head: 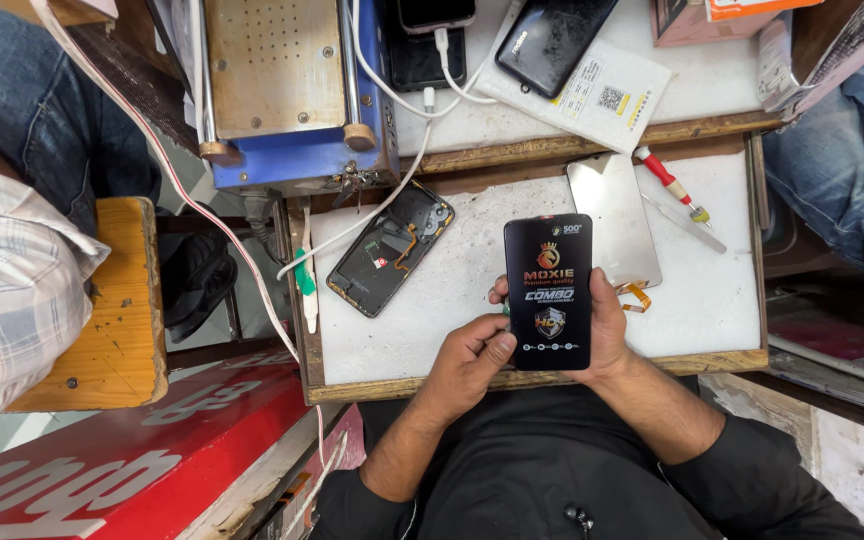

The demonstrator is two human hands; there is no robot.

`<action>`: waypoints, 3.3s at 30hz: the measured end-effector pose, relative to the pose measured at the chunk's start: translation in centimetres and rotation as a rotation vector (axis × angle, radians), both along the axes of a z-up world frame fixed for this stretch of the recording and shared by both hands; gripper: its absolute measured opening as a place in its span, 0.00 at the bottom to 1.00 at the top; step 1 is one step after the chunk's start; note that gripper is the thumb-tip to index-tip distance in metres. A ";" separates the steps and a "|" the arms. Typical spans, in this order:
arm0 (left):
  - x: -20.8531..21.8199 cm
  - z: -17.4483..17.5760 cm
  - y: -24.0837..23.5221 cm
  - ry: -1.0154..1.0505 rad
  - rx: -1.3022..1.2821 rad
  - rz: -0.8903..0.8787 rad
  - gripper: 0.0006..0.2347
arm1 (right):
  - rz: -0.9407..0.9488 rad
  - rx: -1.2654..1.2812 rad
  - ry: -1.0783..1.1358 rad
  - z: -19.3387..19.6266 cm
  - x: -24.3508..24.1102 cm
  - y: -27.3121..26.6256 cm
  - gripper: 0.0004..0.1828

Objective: The person disassembles a smartphone, removes the back cover and battery, and handles the internal components. They then place a new battery into the phone and reassemble the device.

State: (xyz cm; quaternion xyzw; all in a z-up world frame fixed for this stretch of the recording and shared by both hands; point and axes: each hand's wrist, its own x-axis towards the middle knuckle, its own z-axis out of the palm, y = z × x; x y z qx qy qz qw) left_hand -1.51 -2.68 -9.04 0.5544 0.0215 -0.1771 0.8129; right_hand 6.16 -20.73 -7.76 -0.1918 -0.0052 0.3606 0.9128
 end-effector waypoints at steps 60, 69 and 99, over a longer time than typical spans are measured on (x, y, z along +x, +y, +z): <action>6.5 10.6 -3.3 -0.562 1.001 0.306 0.07 | -0.004 -0.431 -0.032 -2.6 -0.5 -1.7 0.50; 7.1 9.4 -2.2 -0.442 0.880 0.225 0.06 | 0.052 -0.467 -0.068 -3.3 -0.8 -1.8 0.53; 1.8 8.9 -2.4 -0.732 1.092 0.219 0.24 | -0.087 -0.797 -0.617 4.0 -0.7 1.2 0.48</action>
